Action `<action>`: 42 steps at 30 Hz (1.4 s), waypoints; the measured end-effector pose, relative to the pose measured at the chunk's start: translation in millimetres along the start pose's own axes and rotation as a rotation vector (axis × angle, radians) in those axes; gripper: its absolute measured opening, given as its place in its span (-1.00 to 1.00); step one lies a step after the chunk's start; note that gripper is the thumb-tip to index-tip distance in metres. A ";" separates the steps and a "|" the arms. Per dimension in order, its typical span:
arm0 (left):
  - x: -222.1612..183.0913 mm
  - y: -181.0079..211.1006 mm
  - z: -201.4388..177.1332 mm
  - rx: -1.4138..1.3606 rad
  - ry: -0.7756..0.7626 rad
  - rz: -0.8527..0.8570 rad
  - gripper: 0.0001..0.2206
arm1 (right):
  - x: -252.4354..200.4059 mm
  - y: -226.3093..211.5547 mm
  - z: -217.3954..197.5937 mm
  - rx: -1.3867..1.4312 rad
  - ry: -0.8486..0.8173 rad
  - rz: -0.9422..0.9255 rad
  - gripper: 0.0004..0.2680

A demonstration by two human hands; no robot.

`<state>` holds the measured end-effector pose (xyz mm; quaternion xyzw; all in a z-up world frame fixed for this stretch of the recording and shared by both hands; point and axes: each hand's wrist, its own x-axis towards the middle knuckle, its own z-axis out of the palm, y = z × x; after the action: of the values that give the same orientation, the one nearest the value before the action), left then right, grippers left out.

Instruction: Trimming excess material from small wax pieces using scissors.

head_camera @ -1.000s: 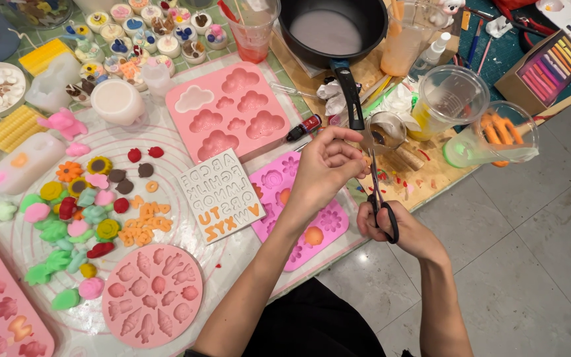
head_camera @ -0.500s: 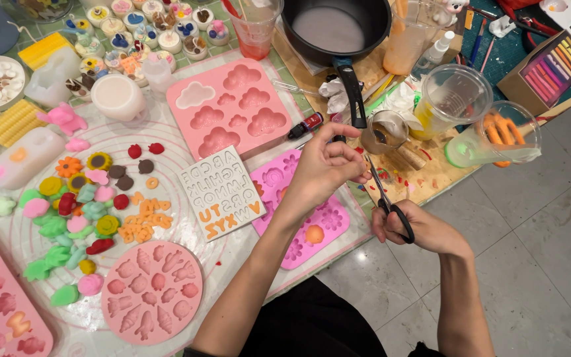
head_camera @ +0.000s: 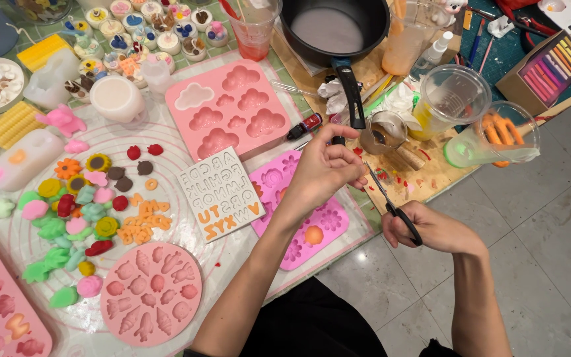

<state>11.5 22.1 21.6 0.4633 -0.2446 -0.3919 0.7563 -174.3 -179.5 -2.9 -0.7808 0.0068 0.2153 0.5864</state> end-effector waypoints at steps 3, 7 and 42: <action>1.0 -0.2 -1.2 0.010 -0.004 0.011 -0.54 | -0.3 -4.2 4.7 0.038 0.049 0.160 -0.53; 2.1 -1.4 -1.7 0.009 0.014 0.006 -0.56 | 6.3 -0.3 8.1 0.122 0.030 0.060 -0.53; -169.9 57.8 -104.2 1.017 0.584 0.257 -0.69 | 175.7 -121.4 128.6 -0.072 0.510 -0.187 -0.89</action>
<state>11.7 229.6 25.1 0.8223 -0.2378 0.0123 0.5169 -25.2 19.0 19.1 -0.8274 0.0744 -0.0434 0.5549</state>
